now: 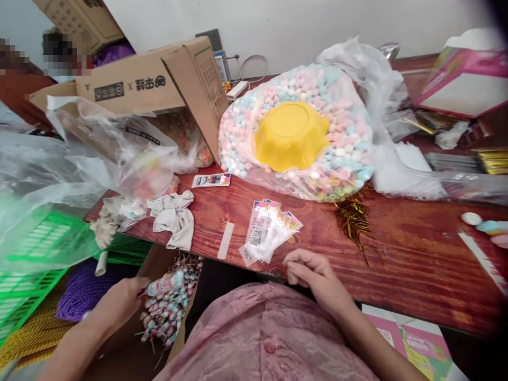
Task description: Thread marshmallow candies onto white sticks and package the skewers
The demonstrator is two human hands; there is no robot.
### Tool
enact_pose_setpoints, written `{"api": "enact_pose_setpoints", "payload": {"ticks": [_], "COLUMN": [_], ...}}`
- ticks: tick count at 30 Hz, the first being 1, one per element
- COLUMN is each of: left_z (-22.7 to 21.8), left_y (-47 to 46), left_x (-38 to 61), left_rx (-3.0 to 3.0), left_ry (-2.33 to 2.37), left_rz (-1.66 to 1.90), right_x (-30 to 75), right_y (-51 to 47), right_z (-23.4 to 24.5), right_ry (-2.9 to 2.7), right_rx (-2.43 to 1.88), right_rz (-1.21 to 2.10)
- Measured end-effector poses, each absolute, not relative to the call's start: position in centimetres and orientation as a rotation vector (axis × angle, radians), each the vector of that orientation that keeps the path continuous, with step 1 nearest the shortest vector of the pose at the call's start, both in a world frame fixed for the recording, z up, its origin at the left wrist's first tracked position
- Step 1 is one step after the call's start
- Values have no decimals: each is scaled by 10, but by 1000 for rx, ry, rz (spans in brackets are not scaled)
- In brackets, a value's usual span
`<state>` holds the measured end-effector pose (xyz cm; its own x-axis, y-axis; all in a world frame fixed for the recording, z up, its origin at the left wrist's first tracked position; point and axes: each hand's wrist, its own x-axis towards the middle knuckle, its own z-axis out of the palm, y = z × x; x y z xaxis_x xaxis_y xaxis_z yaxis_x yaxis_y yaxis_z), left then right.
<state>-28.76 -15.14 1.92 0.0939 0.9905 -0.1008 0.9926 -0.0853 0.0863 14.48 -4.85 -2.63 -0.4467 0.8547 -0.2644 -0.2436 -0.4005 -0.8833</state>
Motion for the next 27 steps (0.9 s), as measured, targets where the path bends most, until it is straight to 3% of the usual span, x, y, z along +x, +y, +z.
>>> {"api": "enact_pose_setpoints", "payload": {"ticks": [3, 7, 13, 20, 24, 27], "left_z": [27, 39, 29, -11, -27, -38], "left_y": [-147, -59, 37, 45, 47, 45], "left_x": [-282, -172, -27, -52, -78, -85], "left_rx": [2208, 2235, 2508, 2923, 3071, 3100], "left_ry": [2256, 2015, 1763, 994, 642, 798], "left_rz": [-190, 136, -164, -11, 284, 477], "right_x": [162, 152, 170, 319, 397, 432], "right_y": [-47, -52, -80, -107, -82, -58], "right_z": [-38, -35, -17, -36, -40, -43], "right_ry": [-917, -868, -1351, -1033, -1301, -1302], "right_rx": [-1029, -1068, -1190, -1816, -2240, -2374], "right_rz": [1830, 1703, 1248, 232, -453, -517]}}
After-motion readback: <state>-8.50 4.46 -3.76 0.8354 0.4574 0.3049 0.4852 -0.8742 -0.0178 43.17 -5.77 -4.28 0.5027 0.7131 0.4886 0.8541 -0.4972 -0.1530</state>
